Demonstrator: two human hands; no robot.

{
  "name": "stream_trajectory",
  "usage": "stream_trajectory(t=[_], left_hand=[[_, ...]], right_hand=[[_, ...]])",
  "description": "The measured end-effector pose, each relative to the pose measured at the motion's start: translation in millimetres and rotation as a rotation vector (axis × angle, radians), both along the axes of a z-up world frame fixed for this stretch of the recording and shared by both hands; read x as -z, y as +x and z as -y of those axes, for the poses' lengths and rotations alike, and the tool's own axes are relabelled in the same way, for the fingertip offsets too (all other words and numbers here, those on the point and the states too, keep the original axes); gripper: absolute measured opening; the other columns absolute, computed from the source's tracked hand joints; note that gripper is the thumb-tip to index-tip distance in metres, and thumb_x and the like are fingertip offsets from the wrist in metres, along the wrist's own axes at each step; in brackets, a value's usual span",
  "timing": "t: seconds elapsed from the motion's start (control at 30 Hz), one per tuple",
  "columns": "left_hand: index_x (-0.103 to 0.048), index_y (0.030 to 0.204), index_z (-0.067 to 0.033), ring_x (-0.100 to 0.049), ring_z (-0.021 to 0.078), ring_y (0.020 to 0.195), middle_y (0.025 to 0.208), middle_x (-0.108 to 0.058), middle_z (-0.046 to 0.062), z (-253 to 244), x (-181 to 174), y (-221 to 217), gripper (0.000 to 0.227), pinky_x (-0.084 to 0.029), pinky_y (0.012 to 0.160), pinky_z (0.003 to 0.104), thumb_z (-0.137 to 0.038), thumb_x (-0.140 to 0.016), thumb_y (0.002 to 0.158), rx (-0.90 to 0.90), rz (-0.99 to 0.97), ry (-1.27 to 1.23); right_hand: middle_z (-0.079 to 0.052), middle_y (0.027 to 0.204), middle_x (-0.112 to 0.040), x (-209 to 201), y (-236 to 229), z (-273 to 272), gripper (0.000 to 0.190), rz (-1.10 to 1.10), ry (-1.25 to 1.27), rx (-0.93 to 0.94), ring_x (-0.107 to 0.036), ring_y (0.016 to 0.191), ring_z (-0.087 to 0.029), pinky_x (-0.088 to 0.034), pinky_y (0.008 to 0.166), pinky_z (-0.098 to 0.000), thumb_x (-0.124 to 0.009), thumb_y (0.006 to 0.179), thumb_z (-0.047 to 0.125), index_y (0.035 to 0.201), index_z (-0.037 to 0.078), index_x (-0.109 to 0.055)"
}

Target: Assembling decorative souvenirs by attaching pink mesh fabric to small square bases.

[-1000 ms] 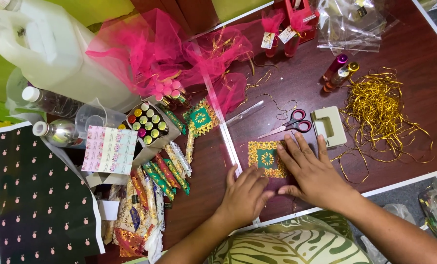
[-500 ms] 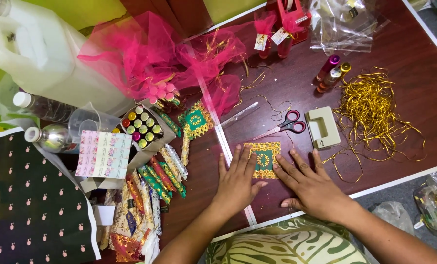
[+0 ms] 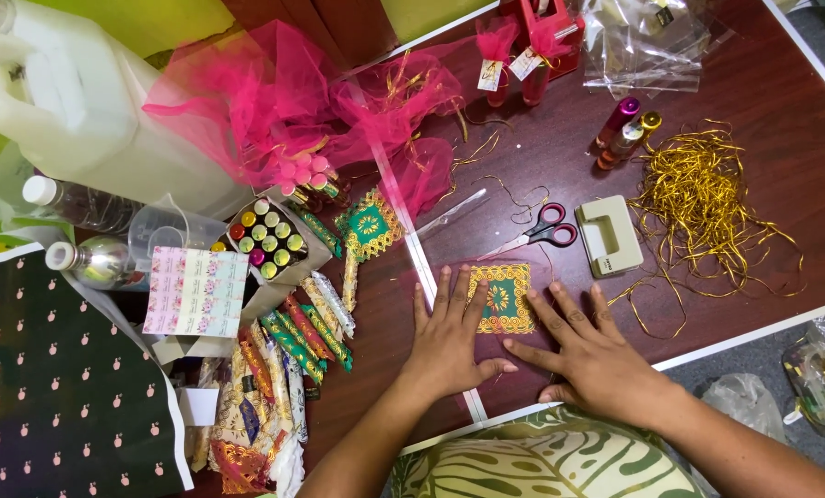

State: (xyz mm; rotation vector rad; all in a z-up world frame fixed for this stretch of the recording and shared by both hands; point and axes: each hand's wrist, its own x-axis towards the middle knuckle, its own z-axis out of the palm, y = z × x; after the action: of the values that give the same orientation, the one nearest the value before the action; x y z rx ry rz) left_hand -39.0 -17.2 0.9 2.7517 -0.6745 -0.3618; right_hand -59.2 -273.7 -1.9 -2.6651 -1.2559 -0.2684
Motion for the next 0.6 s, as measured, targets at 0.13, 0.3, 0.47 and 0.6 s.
stream_trajectory(t=[0.13,0.3,0.47,0.6], left_hand=[[-0.006,0.163,-0.0118,0.017,0.0390,0.155,0.170,0.009,0.020,0.0,-13.5,3.8,0.122,0.011,0.115,0.070,-0.083,-0.057,0.078,0.009,-0.112,0.015],[0.003,0.164,-0.0147,0.022,0.0378,0.154,0.169,0.017,0.019,1.4,-23.5,7.8,0.123,0.015,0.116,0.067,-0.083,-0.053,0.078,0.008,-0.209,0.075],[-0.006,0.164,-0.0118,0.013,0.0420,0.155,0.169,0.007,0.024,-3.2,-7.5,2.7,0.120,0.008,0.115,0.070,-0.078,-0.063,0.082,0.031,-0.069,-0.015],[-0.019,0.163,-0.0203,0.004,0.0446,0.155,0.169,-0.006,0.023,-3.8,-5.1,-1.3,0.100,0.002,0.114,0.071,-0.072,-0.062,0.089,0.035,0.055,-0.082]], right_hand=[[-0.023,0.173,0.000,-4.6,-2.5,7.3,0.091,-0.085,0.027,-0.006,0.008,0.158,-0.047,0.004,0.116,-0.0695,-0.074,0.065,0.059,0.148,0.039,-0.043],[-0.020,0.175,-0.002,7.7,-8.4,23.0,0.105,0.066,-0.030,0.041,0.002,0.160,-0.046,-0.003,0.117,-0.0689,-0.066,0.058,0.076,0.152,0.044,-0.034],[-0.021,0.175,0.000,7.1,-8.5,26.4,0.117,0.061,-0.034,0.035,0.002,0.158,-0.046,-0.002,0.117,-0.0680,-0.074,0.053,0.078,0.155,0.039,-0.032],[-0.015,0.174,-0.009,-5.9,-4.6,20.3,0.116,0.100,-0.072,0.073,-0.001,0.162,-0.038,-0.001,0.125,-0.0605,-0.060,0.072,0.089,0.162,0.027,-0.023]])
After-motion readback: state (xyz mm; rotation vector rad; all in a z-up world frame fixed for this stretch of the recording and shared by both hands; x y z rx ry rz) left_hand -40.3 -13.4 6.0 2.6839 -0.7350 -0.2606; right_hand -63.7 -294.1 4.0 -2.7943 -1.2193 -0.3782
